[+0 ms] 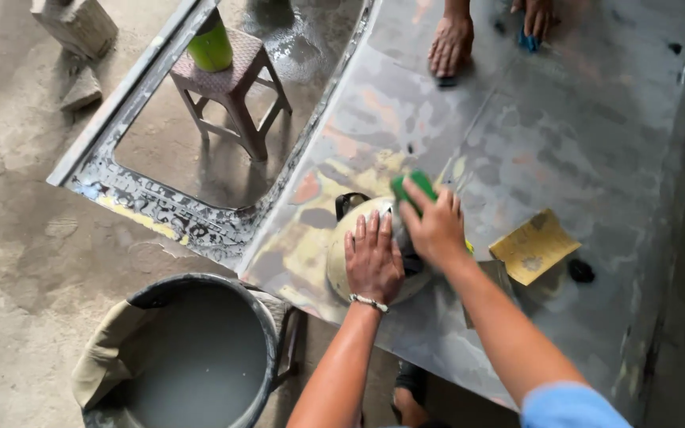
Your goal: The person sands a white helmet placed on a metal table using a green sanding block. They hold the helmet steady with their left hand while moving the sanding block over its surface with their right hand. The person briefly wipes the helmet with a yellow cloth before resuming the sanding process.
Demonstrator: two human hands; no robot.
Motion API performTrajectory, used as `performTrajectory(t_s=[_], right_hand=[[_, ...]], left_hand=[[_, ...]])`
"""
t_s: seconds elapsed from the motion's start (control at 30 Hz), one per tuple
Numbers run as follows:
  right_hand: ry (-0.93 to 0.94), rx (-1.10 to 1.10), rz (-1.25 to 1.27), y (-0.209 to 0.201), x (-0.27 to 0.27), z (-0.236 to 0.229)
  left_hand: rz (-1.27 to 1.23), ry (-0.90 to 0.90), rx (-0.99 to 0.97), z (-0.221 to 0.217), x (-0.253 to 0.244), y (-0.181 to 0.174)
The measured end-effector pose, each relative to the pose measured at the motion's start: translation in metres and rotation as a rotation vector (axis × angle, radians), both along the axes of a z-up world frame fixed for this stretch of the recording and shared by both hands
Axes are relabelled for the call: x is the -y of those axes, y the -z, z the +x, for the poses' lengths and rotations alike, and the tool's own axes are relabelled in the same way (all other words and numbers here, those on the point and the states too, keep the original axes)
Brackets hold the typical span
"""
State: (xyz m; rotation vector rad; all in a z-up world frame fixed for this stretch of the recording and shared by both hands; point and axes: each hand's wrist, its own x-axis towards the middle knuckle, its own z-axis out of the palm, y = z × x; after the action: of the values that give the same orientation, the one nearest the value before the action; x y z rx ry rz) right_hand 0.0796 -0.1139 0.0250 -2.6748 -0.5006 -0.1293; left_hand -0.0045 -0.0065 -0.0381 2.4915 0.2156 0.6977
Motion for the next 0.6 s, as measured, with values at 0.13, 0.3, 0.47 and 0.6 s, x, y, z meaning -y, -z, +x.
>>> performTrajectory(t_s=[0.13, 0.3, 0.47, 0.6], right_hand=[[0.249, -0.086, 0.075, 0.012, 0.006, -0.004], [0.095, 0.014, 0.046, 0.013, 0.014, -0.019], [0.273, 0.015, 0.165, 0.016, 0.017, -0.019], [0.133, 0.044, 0.070, 0.014, 0.016, -0.024]], left_hand=[[-0.006, 0.047, -0.091, -0.007, 0.003, -0.007], [-0.051, 0.024, -0.044, -0.003, 0.001, 0.000], [-0.065, 0.037, -0.066, -0.003, 0.002, -0.008], [-0.022, 0.023, -0.068, -0.001, -0.003, -0.004]])
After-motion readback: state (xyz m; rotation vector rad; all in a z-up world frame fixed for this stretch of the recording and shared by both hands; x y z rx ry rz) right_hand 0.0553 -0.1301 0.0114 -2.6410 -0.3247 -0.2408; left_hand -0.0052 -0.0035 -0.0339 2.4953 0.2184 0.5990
